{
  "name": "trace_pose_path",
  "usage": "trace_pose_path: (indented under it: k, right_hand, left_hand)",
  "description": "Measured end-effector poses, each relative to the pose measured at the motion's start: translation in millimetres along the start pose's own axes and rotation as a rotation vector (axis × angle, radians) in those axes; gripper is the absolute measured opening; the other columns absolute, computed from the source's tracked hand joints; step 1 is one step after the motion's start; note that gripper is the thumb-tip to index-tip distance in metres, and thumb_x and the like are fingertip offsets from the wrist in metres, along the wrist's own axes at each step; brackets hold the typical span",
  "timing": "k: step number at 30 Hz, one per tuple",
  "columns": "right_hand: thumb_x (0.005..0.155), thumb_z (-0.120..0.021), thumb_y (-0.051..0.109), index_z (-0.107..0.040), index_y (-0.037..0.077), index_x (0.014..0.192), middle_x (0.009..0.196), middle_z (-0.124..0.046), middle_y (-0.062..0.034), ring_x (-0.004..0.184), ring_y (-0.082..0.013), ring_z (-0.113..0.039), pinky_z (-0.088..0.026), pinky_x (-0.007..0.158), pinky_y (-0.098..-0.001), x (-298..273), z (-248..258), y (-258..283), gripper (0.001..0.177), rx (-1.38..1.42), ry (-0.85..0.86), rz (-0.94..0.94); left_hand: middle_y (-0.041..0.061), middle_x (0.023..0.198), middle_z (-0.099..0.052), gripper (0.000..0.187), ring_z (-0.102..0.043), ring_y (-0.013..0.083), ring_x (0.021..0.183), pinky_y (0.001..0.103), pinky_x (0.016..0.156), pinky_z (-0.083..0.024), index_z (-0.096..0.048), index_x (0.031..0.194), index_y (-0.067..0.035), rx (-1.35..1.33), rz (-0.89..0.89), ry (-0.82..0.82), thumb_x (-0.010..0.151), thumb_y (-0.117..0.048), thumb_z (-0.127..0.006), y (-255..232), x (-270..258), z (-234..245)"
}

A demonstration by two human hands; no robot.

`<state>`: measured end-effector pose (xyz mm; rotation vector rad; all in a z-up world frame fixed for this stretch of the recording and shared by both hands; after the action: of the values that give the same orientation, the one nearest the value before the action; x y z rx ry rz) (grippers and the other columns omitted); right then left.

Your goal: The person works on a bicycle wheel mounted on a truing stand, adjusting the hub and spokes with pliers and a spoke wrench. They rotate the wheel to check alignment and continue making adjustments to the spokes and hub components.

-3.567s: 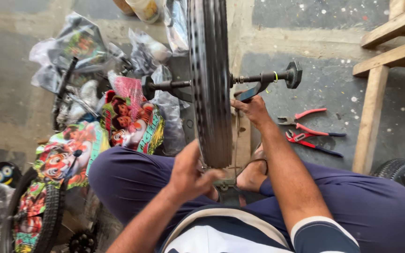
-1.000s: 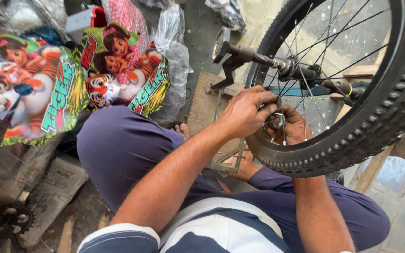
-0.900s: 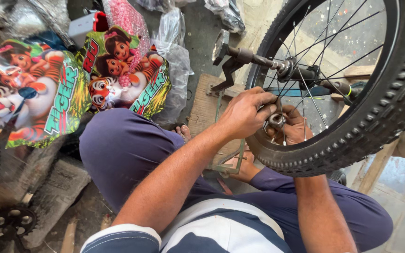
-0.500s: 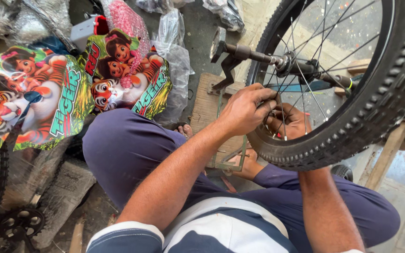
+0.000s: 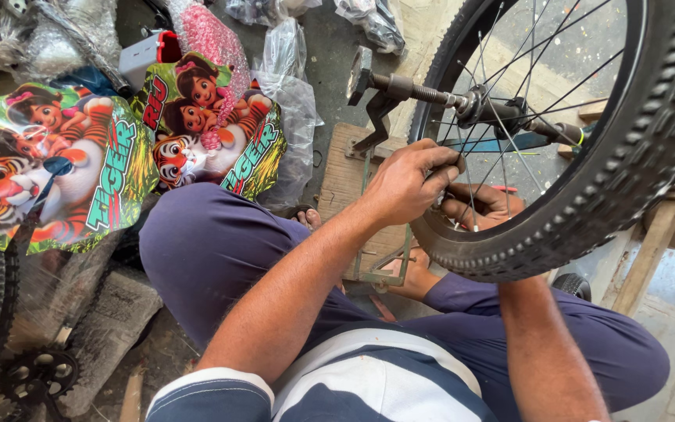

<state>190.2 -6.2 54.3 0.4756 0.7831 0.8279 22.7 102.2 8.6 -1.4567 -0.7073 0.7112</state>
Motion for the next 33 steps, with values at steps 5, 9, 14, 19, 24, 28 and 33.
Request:
trace_pose_path:
  k: [5,9,14,19,24,28,33]
  right_hand:
    - [0.094,-0.074,0.022,-0.07,0.0,0.126,0.094,-0.077,-0.0073,0.078,-0.0105,-0.069,-0.057,0.067,-0.0235,10.9,-1.8,-19.0,0.039,0.207,-0.019,0.031]
    - [0.097,-0.073,0.023,-0.073,-0.001,0.127,0.088,-0.075,-0.0092,0.069,-0.0103,-0.064,-0.052,0.059,-0.0241,18.0,7.7,-27.3,0.038,0.168,0.032,-0.018]
    - [0.091,-0.079,0.022,-0.072,-0.004,0.118,0.086,-0.074,-0.0061,0.07,-0.0088,-0.061,-0.049,0.059,-0.0245,28.5,11.4,-40.2,0.038,0.283,0.173,-0.019]
    - [0.096,-0.077,0.029,-0.072,0.0,0.113,0.093,-0.074,-0.0058,0.084,-0.01,-0.067,-0.054,0.071,-0.0272,24.5,2.1,-34.9,0.034,0.123,0.18,0.268]
    - [0.094,-0.071,0.033,-0.07,0.005,0.122,0.098,-0.074,-0.004,0.088,-0.0107,-0.068,-0.054,0.074,-0.0286,21.5,12.5,-31.8,0.039,0.036,0.26,0.1]
    - [0.091,-0.073,0.029,-0.069,0.005,0.121,0.101,-0.074,-0.0054,0.092,-0.0145,-0.068,-0.054,0.078,-0.0319,9.6,19.4,-46.6,0.039,-0.011,0.273,0.136]
    - [0.086,-0.077,0.025,-0.068,0.006,0.12,0.106,-0.074,-0.0071,0.096,-0.0192,-0.069,-0.054,0.082,-0.0361,-35.8,21.3,-34.8,0.04,-0.19,0.248,0.42]
  left_hand:
    - [0.01,0.107,-0.069,0.03,-0.069,0.0299,0.1,0.04,0.085,-0.054,-0.072,0.118,-0.006,0.01,0.004,0.01,0.097,-0.026,-0.065,0.7,0.0,0.5]
    - [0.011,0.106,-0.069,0.029,-0.069,0.0305,0.1,0.04,0.085,-0.054,-0.073,0.116,-0.005,0.008,-0.017,-0.005,0.096,-0.024,-0.066,-0.5,-0.4,1.0]
    - [0.012,0.109,-0.071,0.03,-0.07,0.0309,0.102,0.039,0.085,-0.055,-0.073,0.116,-0.004,-0.023,0.01,0.012,0.095,-0.025,-0.067,-1.9,1.3,1.1]
    - [0.011,0.111,-0.072,0.032,-0.071,0.0291,0.103,0.038,0.088,-0.055,-0.072,0.119,-0.004,-0.037,0.036,0.036,0.095,-0.024,-0.066,0.4,1.6,0.1]
    - [0.009,0.113,-0.074,0.027,-0.073,0.0218,0.106,0.035,0.093,-0.057,-0.074,0.117,-0.005,-0.195,0.015,0.141,0.095,-0.021,-0.068,12.3,-1.8,-1.0]
    - [0.008,0.117,-0.074,0.033,-0.07,0.017,0.11,0.034,0.099,-0.055,-0.068,0.126,-0.009,-0.441,0.045,0.45,0.094,-0.018,-0.073,24.5,-6.4,3.9]
    - [0.009,0.1,-0.076,0.035,-0.072,0.0241,0.094,0.038,0.085,-0.057,-0.069,0.111,-0.007,-0.199,0.044,0.408,0.084,-0.027,-0.08,13.4,-6.1,0.6]
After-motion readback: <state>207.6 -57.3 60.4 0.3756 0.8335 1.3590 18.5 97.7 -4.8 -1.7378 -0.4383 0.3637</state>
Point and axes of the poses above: each hand's wrist, its own x-axis towards the middle knuckle, its own z-axis out of the back of the hand, y = z × x, the point moved 1 cm from there along x, towards the middle knuckle
